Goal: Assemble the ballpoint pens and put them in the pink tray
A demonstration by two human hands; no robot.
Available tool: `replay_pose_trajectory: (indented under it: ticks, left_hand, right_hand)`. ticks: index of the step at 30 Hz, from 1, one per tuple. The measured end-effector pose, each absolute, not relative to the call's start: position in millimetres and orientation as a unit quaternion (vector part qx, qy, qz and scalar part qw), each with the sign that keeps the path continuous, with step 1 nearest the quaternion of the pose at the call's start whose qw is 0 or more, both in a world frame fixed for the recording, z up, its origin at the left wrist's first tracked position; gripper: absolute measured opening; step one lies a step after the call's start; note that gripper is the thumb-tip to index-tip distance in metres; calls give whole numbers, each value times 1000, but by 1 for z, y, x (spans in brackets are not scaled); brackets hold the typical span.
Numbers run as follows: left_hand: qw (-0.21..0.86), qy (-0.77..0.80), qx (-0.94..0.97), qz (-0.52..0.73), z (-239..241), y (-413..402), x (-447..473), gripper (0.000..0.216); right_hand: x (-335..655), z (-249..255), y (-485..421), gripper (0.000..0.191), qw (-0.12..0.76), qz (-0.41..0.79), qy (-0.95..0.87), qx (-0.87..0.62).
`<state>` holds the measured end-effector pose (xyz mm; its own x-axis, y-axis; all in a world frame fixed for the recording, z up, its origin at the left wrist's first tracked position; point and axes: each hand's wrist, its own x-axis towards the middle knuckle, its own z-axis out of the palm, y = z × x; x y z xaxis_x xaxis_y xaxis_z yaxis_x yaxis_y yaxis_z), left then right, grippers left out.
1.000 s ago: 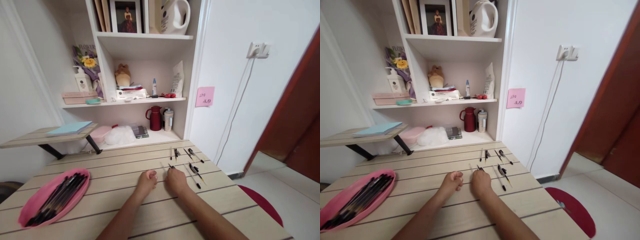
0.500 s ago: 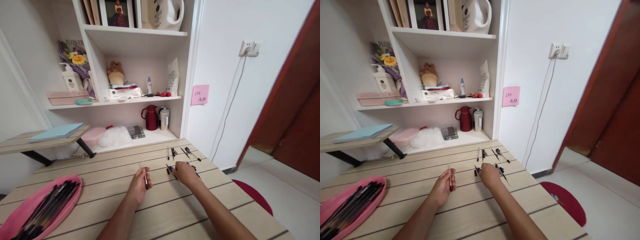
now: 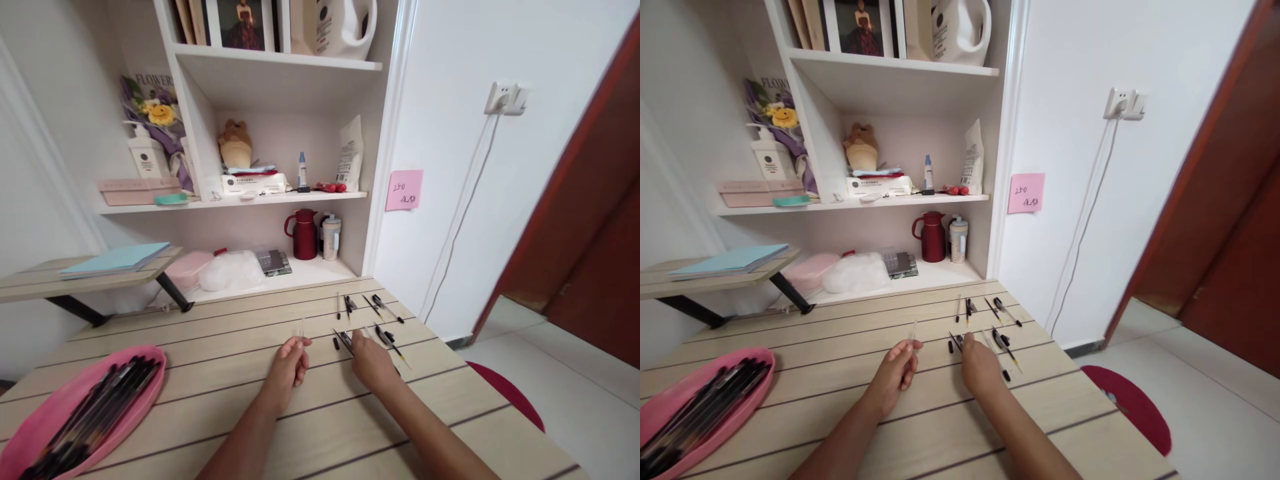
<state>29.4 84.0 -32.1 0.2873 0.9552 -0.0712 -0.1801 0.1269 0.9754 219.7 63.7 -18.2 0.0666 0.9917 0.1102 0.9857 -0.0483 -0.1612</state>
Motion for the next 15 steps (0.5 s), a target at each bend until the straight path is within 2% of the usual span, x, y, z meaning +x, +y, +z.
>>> replay_pose_trajectory:
  ticks: [5,11,15]
  left_hand:
    - [631,402,501,436,-32,83,31,39]
    - [625,402,526,414,-32,80,32,38]
    - [620,401,538,406,-30,78,32,37]
  right_hand:
    - [229,3,74,35,229,70,-638,-732]
    - [217,22,100,3,442,365,-562,-596]
    - [200,25,109,14,558,461,-491,-484]
